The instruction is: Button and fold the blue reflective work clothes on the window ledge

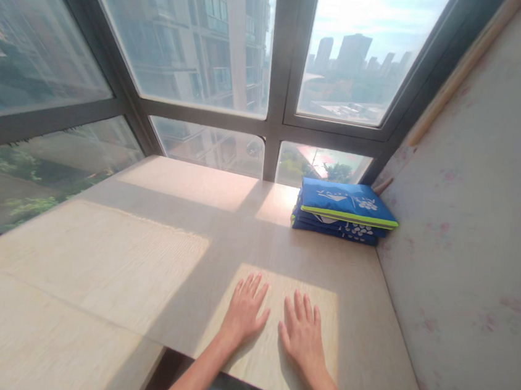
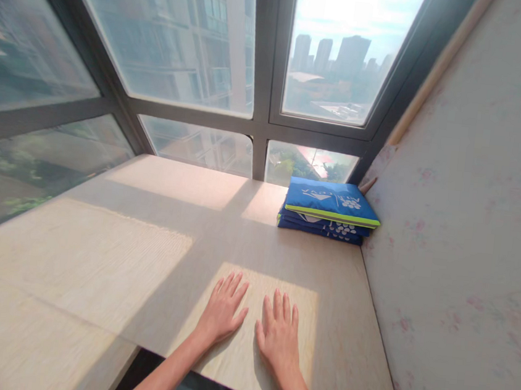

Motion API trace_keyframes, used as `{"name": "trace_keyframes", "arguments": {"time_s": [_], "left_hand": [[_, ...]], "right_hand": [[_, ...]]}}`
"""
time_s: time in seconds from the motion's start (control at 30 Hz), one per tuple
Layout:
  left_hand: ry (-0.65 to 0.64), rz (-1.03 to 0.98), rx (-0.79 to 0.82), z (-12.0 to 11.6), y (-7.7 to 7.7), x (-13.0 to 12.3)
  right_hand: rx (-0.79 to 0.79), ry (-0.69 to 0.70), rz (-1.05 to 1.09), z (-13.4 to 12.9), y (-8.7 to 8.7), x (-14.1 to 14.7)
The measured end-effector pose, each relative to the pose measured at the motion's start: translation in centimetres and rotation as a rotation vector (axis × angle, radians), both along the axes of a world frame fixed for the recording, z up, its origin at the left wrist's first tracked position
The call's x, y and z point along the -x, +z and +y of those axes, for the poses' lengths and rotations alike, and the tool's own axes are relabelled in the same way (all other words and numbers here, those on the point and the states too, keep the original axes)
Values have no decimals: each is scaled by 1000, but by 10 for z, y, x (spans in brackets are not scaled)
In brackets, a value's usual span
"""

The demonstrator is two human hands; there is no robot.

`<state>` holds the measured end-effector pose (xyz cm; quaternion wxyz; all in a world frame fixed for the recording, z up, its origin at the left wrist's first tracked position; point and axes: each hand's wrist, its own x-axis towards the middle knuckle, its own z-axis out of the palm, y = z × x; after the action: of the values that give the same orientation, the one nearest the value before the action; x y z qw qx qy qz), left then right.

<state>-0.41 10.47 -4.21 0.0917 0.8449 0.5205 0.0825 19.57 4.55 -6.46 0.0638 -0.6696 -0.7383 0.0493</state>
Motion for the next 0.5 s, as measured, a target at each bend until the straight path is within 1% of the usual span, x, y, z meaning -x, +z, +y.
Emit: {"name": "trace_keyframes", "arguments": {"time_s": [0.17, 0.3, 0.5], "left_hand": [[12, 3, 29, -1, 5, -2], [11, 7, 26, -2, 7, -3], [10, 31, -7, -3, 5, -4]], "right_hand": [[-6, -1, 2, 0, -1, 0], [-7, 0, 7, -1, 1, 0], [5, 9, 34, 0, 6, -3]]}}
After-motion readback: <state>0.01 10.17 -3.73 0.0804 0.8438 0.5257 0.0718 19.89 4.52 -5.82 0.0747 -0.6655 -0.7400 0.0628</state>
